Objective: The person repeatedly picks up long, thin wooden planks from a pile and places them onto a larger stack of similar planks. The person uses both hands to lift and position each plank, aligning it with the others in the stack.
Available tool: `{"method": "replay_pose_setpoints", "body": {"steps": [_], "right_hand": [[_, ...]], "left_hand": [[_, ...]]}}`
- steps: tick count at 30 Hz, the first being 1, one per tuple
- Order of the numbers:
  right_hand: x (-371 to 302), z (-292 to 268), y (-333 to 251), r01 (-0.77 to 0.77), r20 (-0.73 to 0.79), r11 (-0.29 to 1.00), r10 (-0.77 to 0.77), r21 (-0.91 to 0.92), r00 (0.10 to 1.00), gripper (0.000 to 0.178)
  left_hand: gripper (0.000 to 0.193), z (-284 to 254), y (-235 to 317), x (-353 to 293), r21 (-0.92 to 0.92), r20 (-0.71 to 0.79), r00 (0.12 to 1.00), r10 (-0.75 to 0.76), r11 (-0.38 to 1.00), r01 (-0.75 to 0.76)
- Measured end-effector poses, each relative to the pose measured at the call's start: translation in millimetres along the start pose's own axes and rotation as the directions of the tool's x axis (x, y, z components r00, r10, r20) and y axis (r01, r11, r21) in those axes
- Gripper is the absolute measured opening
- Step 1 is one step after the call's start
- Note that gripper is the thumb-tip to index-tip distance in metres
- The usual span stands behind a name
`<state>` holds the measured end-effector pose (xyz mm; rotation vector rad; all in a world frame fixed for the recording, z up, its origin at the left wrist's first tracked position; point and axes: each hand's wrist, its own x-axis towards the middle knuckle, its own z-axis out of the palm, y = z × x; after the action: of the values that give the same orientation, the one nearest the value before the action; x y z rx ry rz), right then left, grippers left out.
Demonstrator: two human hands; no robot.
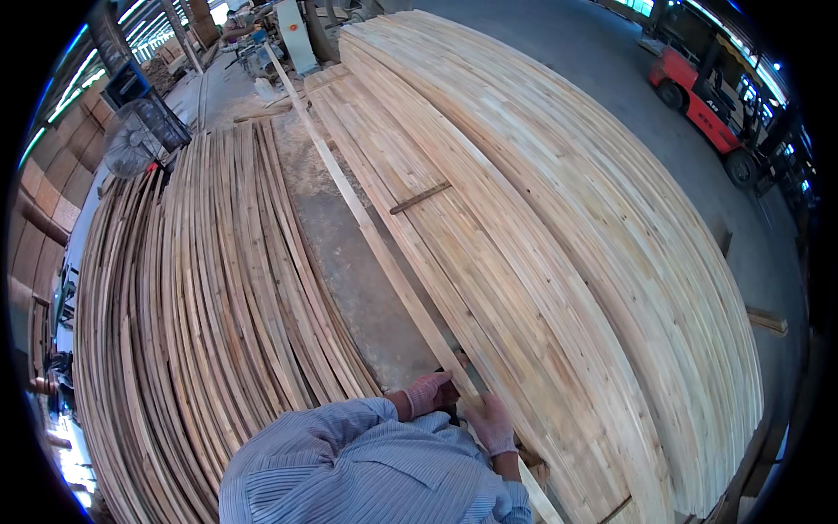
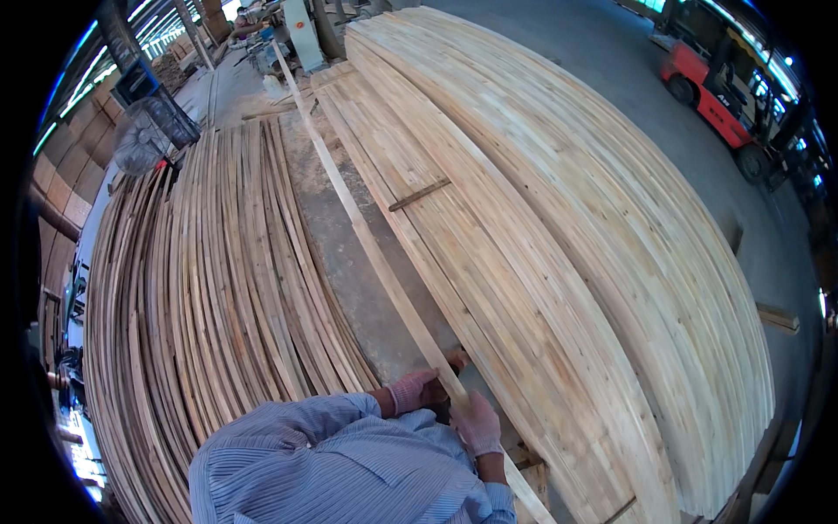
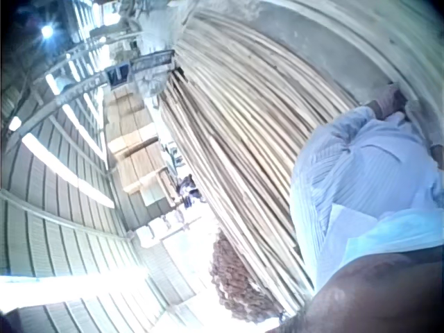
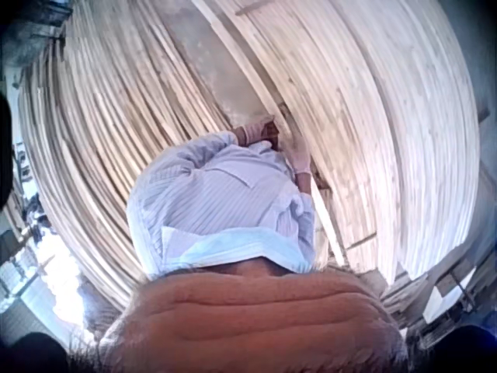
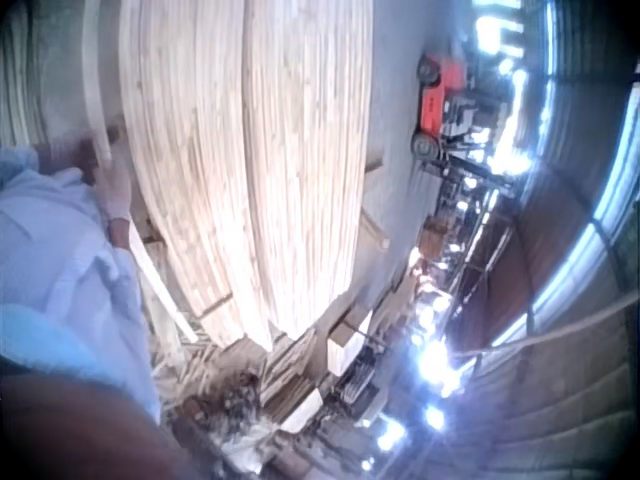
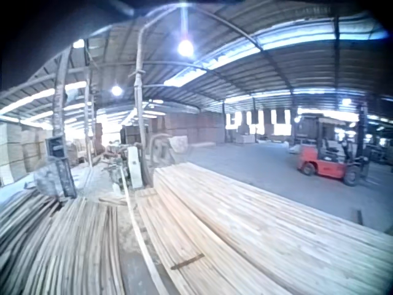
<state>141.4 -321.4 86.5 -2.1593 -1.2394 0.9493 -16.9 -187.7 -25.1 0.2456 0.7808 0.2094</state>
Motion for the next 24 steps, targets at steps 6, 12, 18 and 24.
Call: {"method": "replay_pose_setpoints", "body": {"steps": [6,12,18,24], "right_hand": [[-85.0,-3.0,96.3,-0.377,0.023,0.898,0.382,0.228,0.924,0.037],[-211.2,17.5,259.2,-0.024,-0.243,0.975,-0.031,-0.223,0.969,0.051],[-244.2,-40.4,186.3,-0.558,-0.24,0.83,0.543,0.007,0.805,0.063],[-245.3,-35.0,189.4,-0.547,-0.267,0.827,0.501,-0.134,0.823,0.056]], "left_hand": [[0.036,-9.9,12.6,-1.6,0.021,-0.077,0.996,0.047,0.999,-0.046],[0.032,-21.4,4.5,13.3,0.044,-0.113,0.993,0.018,0.999,-0.013],[0.031,-26.4,4.8,4.3,-0.001,-0.145,0.989,0.035,0.999,-0.035],[0.034,-41.2,1.5,10.4,0.087,-0.161,0.985,0.058,0.995,-0.045]]}}
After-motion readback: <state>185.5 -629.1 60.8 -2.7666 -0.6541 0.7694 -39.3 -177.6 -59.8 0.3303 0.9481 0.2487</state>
